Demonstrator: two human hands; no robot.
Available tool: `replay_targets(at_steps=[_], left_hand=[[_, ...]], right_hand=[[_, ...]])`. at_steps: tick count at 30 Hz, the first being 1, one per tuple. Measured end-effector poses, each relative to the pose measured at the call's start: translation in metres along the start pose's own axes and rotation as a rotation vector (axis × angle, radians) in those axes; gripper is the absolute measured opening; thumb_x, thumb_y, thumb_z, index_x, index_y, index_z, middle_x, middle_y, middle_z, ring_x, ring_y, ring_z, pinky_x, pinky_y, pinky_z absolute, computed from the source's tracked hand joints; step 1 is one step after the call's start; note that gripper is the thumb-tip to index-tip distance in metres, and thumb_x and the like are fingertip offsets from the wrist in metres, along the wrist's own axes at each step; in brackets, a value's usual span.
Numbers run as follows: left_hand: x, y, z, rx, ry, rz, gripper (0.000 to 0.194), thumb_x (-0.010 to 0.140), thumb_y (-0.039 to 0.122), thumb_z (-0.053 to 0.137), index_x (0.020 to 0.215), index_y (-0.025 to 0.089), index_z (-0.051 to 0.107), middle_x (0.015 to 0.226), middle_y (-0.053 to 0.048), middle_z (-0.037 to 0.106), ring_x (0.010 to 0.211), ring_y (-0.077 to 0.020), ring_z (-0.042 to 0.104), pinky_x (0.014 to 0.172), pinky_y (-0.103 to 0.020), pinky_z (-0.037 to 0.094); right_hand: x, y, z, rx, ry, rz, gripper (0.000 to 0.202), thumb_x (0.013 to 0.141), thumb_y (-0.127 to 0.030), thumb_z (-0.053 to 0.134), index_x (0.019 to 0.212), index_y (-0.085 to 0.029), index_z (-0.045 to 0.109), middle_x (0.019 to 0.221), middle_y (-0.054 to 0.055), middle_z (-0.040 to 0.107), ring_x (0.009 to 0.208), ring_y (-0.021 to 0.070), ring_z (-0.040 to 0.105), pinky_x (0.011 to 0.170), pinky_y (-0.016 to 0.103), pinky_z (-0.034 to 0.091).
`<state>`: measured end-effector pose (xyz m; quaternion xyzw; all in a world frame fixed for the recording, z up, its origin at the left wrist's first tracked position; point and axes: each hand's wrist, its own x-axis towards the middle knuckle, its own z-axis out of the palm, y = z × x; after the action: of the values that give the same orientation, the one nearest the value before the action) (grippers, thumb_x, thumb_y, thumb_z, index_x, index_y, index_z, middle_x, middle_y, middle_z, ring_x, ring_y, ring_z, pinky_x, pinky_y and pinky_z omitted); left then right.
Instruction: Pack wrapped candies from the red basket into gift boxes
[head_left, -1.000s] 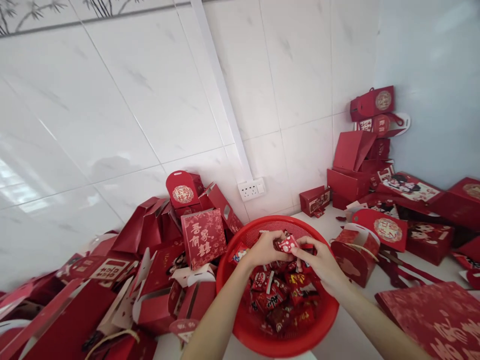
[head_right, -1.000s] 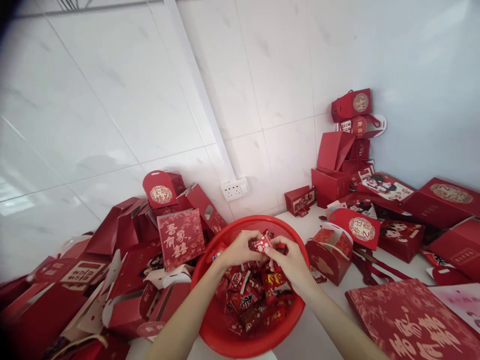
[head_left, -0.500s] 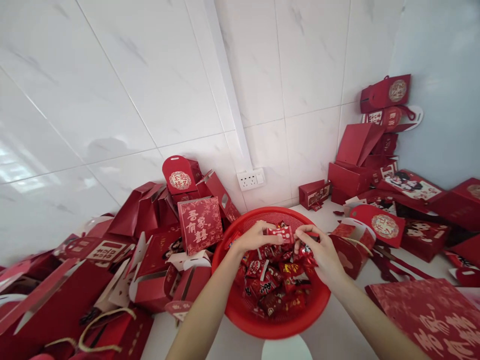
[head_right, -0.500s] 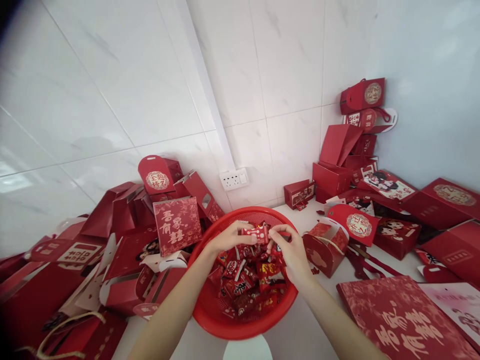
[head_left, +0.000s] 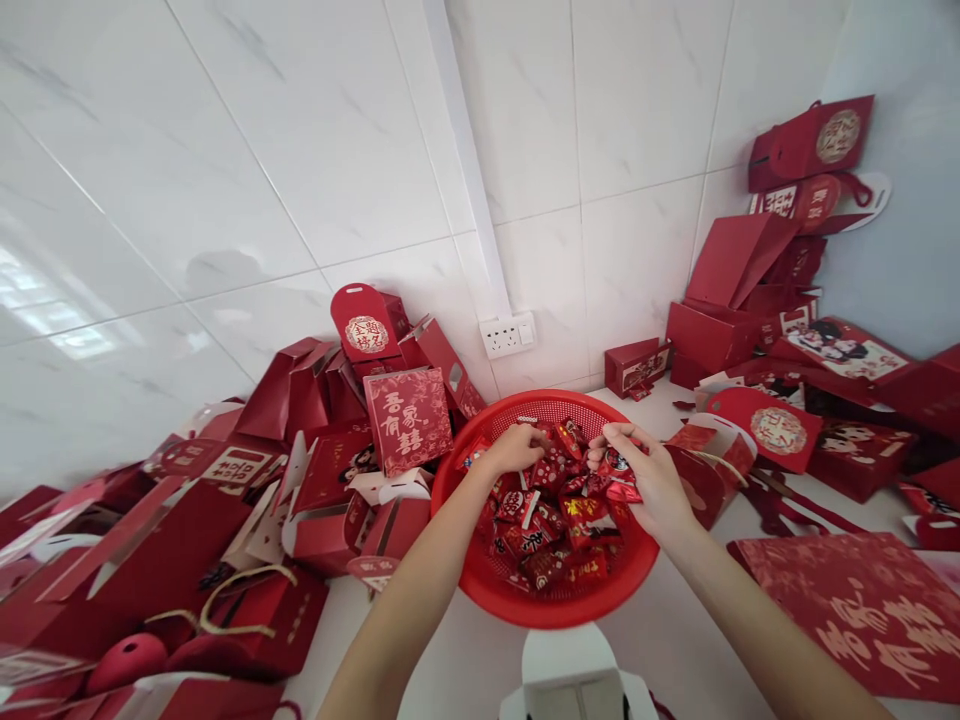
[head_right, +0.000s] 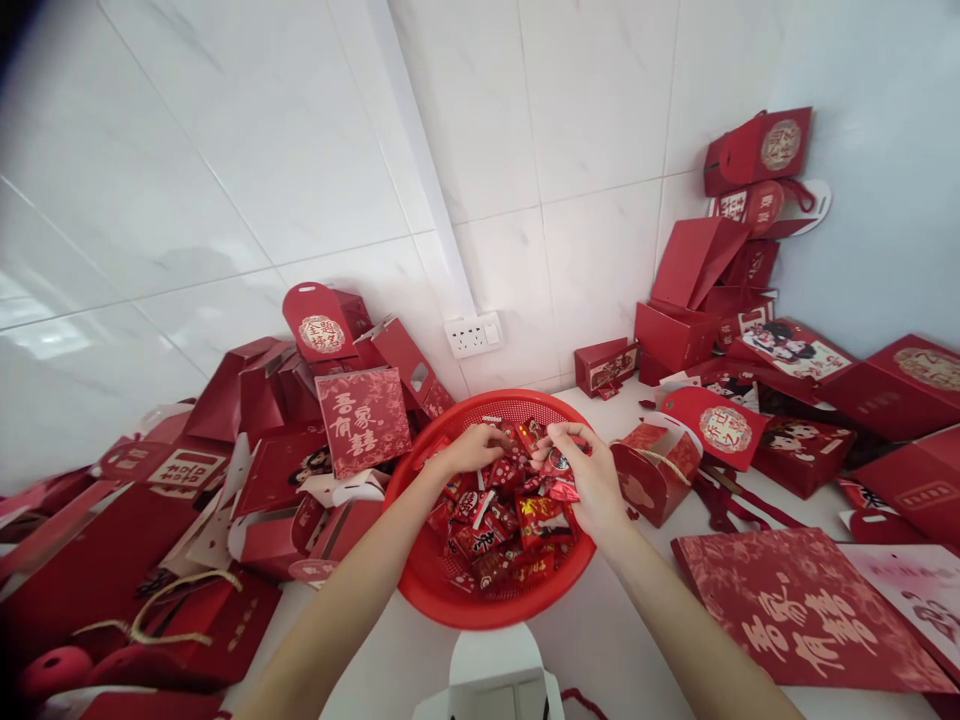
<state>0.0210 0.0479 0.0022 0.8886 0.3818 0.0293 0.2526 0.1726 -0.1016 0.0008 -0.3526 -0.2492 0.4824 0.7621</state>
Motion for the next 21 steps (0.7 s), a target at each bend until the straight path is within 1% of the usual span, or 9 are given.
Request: replay_targets(at_steps=[3, 6, 10, 13, 15, 17, 19, 21], left_hand=[[0.0, 0.002, 0.0, 0.106, -0.048, -0.039, 0.033, 0.074, 0.007, 0.056, 0.095, 0.017, 0.08, 0.097, -0.004, 0.08, 0.094, -0.0192, 0.071, 0.087, -0.024, 0.051], [-0.002, 0.009, 0.001, 0.209, -0.084, -0.068, 0.032, 0.073, 0.01, 0.06, 0.097, 0.02, 0.08, 0.098, -0.004, 0.08, 0.095, -0.0205, 0.072, 0.086, -0.024, 0.052], [-0.004, 0.023, 0.005, 0.346, -0.121, -0.104, 0.032, 0.072, 0.017, 0.066, 0.103, 0.019, 0.078, 0.103, -0.011, 0.078, 0.1, -0.0288, 0.072, 0.085, -0.031, 0.053], [-0.004, 0.031, 0.009, 0.427, -0.176, -0.128, 0.028, 0.07, 0.018, 0.069, 0.097, 0.015, 0.078, 0.105, -0.018, 0.076, 0.103, -0.0349, 0.071, 0.087, -0.037, 0.054], [-0.003, 0.035, 0.012, 0.461, -0.209, -0.142, 0.027, 0.069, 0.017, 0.069, 0.095, 0.013, 0.077, 0.106, -0.021, 0.075, 0.103, -0.0368, 0.071, 0.088, -0.04, 0.054], [-0.001, 0.037, 0.014, 0.475, -0.229, -0.154, 0.03, 0.068, 0.016, 0.069, 0.097, 0.012, 0.077, 0.108, -0.023, 0.075, 0.104, -0.0373, 0.07, 0.088, -0.041, 0.054], [0.0, 0.036, 0.016, 0.468, -0.238, -0.157, 0.032, 0.067, 0.015, 0.069, 0.098, 0.011, 0.077, 0.108, -0.023, 0.075, 0.103, -0.0373, 0.07, 0.088, -0.04, 0.054], [0.001, 0.033, 0.017, 0.436, -0.239, -0.146, 0.03, 0.066, 0.014, 0.068, 0.095, 0.01, 0.077, 0.105, -0.023, 0.075, 0.1, -0.0372, 0.071, 0.085, -0.04, 0.054]], right_hand=[[0.0, -0.001, 0.0, 0.004, 0.0, 0.011, 0.043, 0.055, -0.044, 0.096, 0.074, -0.018, 0.067, 0.066, 0.002, 0.071, 0.056, 0.0164, 0.067, 0.055, 0.028, 0.057], [0.002, -0.001, 0.0, 0.015, 0.007, 0.008, 0.044, 0.054, -0.044, 0.096, 0.073, -0.018, 0.067, 0.066, 0.002, 0.071, 0.054, 0.0162, 0.066, 0.055, 0.029, 0.057], [0.002, -0.001, 0.001, 0.02, 0.007, 0.019, 0.045, 0.051, -0.044, 0.097, 0.073, -0.018, 0.066, 0.064, 0.002, 0.07, 0.053, 0.0161, 0.066, 0.053, 0.027, 0.055], [0.001, -0.002, 0.001, 0.011, -0.001, 0.007, 0.046, 0.052, -0.046, 0.096, 0.073, -0.018, 0.066, 0.063, 0.001, 0.07, 0.053, 0.0159, 0.065, 0.053, 0.028, 0.054], [0.001, -0.002, 0.001, 0.01, -0.004, 0.002, 0.046, 0.052, -0.047, 0.096, 0.072, -0.019, 0.066, 0.063, 0.001, 0.069, 0.052, 0.0159, 0.065, 0.054, 0.028, 0.054], [0.002, -0.002, 0.001, 0.011, -0.007, -0.003, 0.046, 0.052, -0.047, 0.096, 0.072, -0.019, 0.066, 0.063, 0.0, 0.069, 0.052, 0.0156, 0.065, 0.053, 0.028, 0.054], [0.002, -0.001, 0.0, 0.008, -0.008, -0.005, 0.045, 0.052, -0.047, 0.095, 0.072, -0.019, 0.066, 0.063, 0.001, 0.07, 0.053, 0.0154, 0.064, 0.054, 0.028, 0.054], [0.003, -0.001, 0.0, 0.004, -0.013, -0.004, 0.044, 0.054, -0.046, 0.095, 0.072, -0.019, 0.066, 0.063, 0.001, 0.07, 0.054, 0.0154, 0.065, 0.055, 0.027, 0.054]])
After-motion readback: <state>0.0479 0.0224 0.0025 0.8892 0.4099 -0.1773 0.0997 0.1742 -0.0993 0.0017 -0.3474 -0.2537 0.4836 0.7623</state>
